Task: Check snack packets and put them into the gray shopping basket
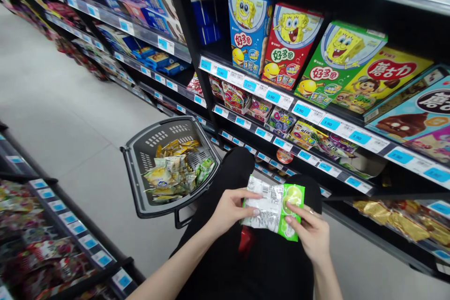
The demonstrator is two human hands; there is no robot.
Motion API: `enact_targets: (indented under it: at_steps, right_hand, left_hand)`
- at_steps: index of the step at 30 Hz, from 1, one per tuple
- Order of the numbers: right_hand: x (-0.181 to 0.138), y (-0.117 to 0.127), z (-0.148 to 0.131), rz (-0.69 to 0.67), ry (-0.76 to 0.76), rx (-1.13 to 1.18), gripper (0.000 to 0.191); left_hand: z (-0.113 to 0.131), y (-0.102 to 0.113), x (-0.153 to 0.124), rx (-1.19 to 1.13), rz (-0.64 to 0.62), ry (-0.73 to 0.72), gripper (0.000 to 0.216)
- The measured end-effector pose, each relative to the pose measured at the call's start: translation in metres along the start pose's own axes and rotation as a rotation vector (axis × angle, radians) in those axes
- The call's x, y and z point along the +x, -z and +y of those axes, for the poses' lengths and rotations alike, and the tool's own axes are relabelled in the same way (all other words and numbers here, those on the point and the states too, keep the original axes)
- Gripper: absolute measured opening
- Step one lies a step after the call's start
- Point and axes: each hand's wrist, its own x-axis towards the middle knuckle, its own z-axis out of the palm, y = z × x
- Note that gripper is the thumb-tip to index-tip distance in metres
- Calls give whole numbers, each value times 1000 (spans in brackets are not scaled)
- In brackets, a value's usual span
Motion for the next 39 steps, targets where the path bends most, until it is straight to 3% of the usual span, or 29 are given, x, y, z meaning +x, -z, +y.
enact_targets:
  at_steps: [6, 11, 21, 24, 30, 34, 39]
  right_hand:
    - [1, -3, -5, 42, 86, -65, 12]
    - [1, -10, -10, 62, -30, -124, 12]
    - [-5, -17, -13, -10, -204, -84, 20]
    - [-8, -16, -9, -30, -237, -18, 18]
    - [-4, -2, -8, -129, -238, 53, 19]
    - [-1, 2, -13, -164, -231, 130, 22]
    - [-1, -1, -13, -157, -212, 178, 20]
  left_hand:
    - [7, 2, -1, 200, 20, -144, 19]
    - [12, -4, -4, 349, 98, -273, 4]
    - [20, -13, -11, 542, 191, -329, 19]
    - [23, -7, -11, 545, 153, -303, 18]
    - [26, 13, -13, 716, -76, -327, 15]
    - [27, 19, -16, 875, -90, -385, 17]
    - [26, 18, -17, 766, -55, -394, 17]
